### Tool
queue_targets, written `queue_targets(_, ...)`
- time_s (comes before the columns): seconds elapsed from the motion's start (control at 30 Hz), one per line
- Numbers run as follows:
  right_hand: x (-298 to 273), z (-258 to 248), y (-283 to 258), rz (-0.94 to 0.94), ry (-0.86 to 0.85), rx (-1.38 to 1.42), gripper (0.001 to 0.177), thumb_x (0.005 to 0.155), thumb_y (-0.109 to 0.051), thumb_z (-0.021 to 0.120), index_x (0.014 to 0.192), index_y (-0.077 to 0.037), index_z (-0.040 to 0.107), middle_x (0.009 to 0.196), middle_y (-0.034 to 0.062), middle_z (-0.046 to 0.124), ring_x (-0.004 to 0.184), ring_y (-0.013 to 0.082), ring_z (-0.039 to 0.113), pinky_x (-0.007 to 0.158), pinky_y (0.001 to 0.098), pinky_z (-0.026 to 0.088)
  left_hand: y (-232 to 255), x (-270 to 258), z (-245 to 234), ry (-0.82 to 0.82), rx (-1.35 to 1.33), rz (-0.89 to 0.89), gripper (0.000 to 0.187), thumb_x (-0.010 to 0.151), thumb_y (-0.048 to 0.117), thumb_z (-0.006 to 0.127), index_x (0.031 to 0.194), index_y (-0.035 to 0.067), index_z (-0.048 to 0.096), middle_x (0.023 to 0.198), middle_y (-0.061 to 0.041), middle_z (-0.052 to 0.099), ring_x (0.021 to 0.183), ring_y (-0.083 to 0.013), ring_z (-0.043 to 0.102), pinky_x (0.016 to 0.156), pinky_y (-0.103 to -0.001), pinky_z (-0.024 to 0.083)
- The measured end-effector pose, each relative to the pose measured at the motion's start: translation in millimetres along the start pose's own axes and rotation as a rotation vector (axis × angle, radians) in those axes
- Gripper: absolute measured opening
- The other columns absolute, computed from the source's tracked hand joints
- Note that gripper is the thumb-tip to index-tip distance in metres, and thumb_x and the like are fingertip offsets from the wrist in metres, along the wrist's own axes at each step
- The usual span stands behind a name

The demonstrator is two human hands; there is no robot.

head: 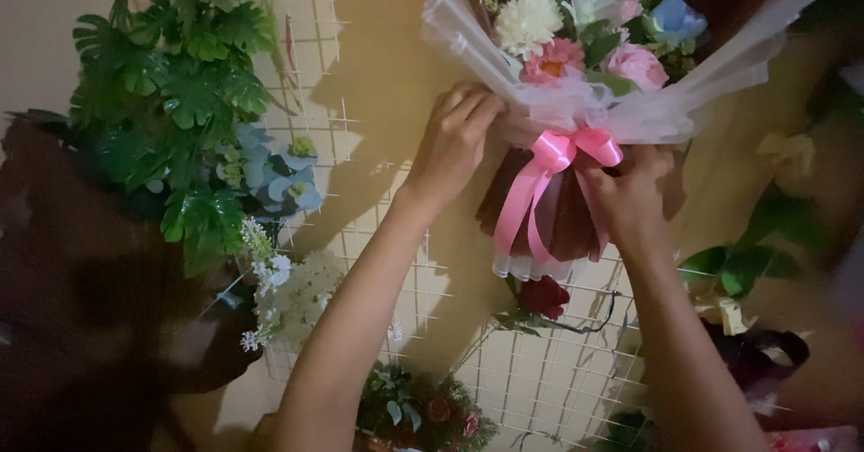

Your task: Arranging and hanging artificial flower bouquets on a wire wall grid.

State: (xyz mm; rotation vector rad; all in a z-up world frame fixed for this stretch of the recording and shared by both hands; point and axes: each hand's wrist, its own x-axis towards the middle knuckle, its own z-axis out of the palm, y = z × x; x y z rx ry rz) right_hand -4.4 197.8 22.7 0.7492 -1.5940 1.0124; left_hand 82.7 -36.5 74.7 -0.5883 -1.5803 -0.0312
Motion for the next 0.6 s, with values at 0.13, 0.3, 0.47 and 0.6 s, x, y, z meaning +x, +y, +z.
queue_targets(0.13, 1.7, 5.7, 5.4, 0.14, -0.086, -0.018, 0.052, 0.083, -0.04, 0.088, 0.12, -0.007, 0.073, 0.117, 0.0198, 0.071, 0.109, 0.0394, 0.066, 0.095, 0.0478, 0.051, -1.8, 1.2, 5.7, 0.032, 0.073, 0.025, 0.029, 0.084, -0.006, 0.061, 0.112, 0.001, 0.066, 0.111, -0.012, 0.068, 0.113, -0.0321, 0.062, 0.1, -0.045, 0.049)
queue_targets(0.3, -2.4, 15.5, 21.3, 0.197, -0.06, 0.09, 0.06, 0.083, -0.039, 0.086, 0.125, -0.003, 0.064, 0.115, 0.0235, 0.067, 0.106, 0.0401, 0.064, 0.092, 0.0475, 0.049, 6.7, 2.2, 8.4, 0.044, 0.019, -0.065, 0.024, 0.088, -0.005, 0.064, 0.109, 0.007, 0.069, 0.106, -0.009, 0.069, 0.107, -0.0291, 0.065, 0.096, -0.043, 0.052)
queue_targets(0.47, -3.4, 18.0, 19.8, 0.066, 0.003, 0.073, 0.05, 0.087, -0.032, 0.087, 0.12, 0.001, 0.07, 0.113, 0.0221, 0.071, 0.107, 0.0398, 0.066, 0.095, 0.0475, 0.052, 0.2, -28.6, 19.9, 0.075, -0.206, -0.152, 0.029, 0.091, -0.01, 0.059, 0.116, 0.004, 0.066, 0.114, -0.011, 0.064, 0.11, -0.0285, 0.067, 0.094, -0.039, 0.056)
queue_targets(0.6, -2.2, 14.0, 20.8, 0.076, -0.028, 0.185, 0.051, 0.084, -0.029, 0.083, 0.122, -0.001, 0.067, 0.116, 0.0191, 0.071, 0.106, 0.0358, 0.068, 0.093, 0.0447, 0.053, -5.8, -49.8, 28.6, 0.152, -0.103, -0.268, 0.029, 0.09, -0.012, 0.058, 0.117, -0.001, 0.061, 0.122, -0.017, 0.057, 0.117, -0.0357, 0.059, 0.099, -0.043, 0.051)
